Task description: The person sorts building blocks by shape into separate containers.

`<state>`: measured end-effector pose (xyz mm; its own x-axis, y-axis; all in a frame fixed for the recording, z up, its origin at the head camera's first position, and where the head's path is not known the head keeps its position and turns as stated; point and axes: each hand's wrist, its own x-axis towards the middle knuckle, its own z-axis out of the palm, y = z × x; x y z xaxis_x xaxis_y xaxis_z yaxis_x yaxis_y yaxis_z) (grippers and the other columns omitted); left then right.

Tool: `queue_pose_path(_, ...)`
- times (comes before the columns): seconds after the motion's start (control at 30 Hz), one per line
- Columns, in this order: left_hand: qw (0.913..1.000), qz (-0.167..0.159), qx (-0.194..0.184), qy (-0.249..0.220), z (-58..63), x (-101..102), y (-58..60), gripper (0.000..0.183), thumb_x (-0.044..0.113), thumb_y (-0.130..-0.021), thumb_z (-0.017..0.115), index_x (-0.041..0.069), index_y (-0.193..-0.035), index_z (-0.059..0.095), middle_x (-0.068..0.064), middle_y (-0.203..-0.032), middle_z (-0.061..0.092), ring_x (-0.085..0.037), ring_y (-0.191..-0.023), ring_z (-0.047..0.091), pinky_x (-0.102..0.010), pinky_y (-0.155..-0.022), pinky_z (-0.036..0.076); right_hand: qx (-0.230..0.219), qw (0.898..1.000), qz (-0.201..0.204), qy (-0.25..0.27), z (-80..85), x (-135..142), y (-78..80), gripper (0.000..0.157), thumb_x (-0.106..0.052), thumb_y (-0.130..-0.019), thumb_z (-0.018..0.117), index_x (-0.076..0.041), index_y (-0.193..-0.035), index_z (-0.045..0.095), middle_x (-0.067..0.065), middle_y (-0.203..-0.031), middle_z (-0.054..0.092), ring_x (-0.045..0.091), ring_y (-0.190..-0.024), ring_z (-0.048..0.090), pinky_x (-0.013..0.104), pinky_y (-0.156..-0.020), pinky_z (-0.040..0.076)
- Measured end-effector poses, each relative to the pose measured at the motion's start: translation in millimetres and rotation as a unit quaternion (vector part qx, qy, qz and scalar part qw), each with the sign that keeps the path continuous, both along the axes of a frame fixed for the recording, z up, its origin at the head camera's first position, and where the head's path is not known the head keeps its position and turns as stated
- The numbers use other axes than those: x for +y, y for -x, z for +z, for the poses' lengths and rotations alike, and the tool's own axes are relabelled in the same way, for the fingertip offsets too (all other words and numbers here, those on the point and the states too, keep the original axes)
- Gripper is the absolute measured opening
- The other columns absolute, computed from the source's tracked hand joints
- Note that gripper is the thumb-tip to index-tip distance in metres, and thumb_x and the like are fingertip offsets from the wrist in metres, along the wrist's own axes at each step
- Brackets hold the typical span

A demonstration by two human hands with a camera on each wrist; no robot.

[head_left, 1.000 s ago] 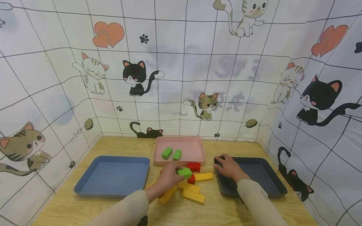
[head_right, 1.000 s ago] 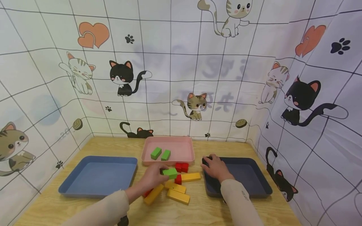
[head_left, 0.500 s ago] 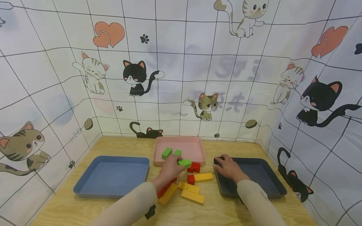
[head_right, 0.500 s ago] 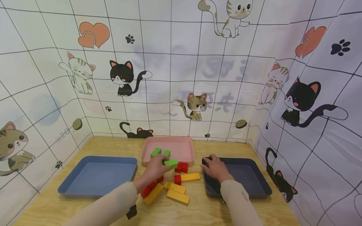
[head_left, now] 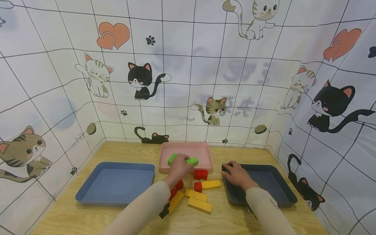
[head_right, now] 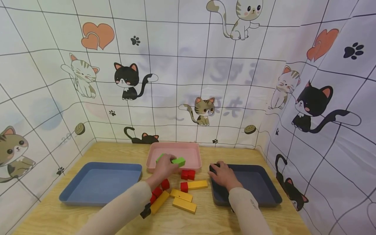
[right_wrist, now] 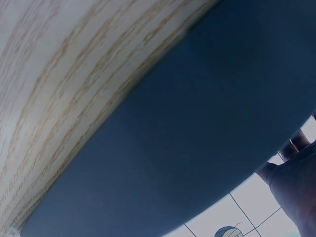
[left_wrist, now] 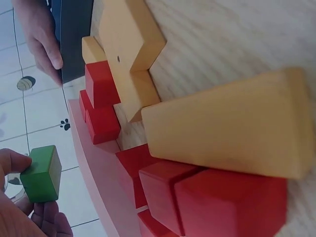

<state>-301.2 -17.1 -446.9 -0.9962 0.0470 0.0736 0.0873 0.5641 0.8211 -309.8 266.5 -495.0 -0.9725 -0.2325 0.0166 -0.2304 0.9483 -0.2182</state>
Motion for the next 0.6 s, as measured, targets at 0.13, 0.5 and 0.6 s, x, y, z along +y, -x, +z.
queue_pose_path(0.13,0.9998,0.019,0.003,0.007,1.4,6.3,6.9,0.043,0.024,-0.086,0.078,0.001,-0.119,0.063,-0.009,-0.111,0.057,-0.024,-0.094,0.052,-0.042,-0.085,0.051,0.002,1.000,0.000,-0.003,-0.8,1.0,0.2,0.055,-0.041,-0.101,0.054,-0.010,-0.147,0.049,0.028,-0.144,0.038,0.049,-0.127,0.043,0.065,-0.098,0.038)
queue_pose_path(0.5,0.9985,0.054,0.007,-0.006,3.2,20.6,24.8,0.039,0.024,-0.088,0.076,0.002,-0.118,0.065,-0.008,-0.113,0.059,-0.024,-0.095,0.054,-0.044,-0.090,0.050,0.009,1.000,0.005,-0.003,1.8,0.4,-3.5,0.054,-0.040,-0.101,0.054,-0.010,-0.146,0.050,0.028,-0.143,0.040,0.048,-0.125,0.045,0.064,-0.097,0.040)
queue_pose_path(0.6,0.9978,0.064,0.010,-0.015,1.4,22.7,28.7,0.037,0.023,-0.088,0.077,0.003,-0.117,0.065,-0.007,-0.111,0.061,-0.024,-0.093,0.055,-0.044,-0.089,0.051,0.012,1.000,0.007,-0.004,1.7,-0.1,-3.8,0.054,-0.040,-0.101,0.054,-0.009,-0.145,0.051,0.028,-0.142,0.040,0.048,-0.124,0.046,0.064,-0.096,0.040)
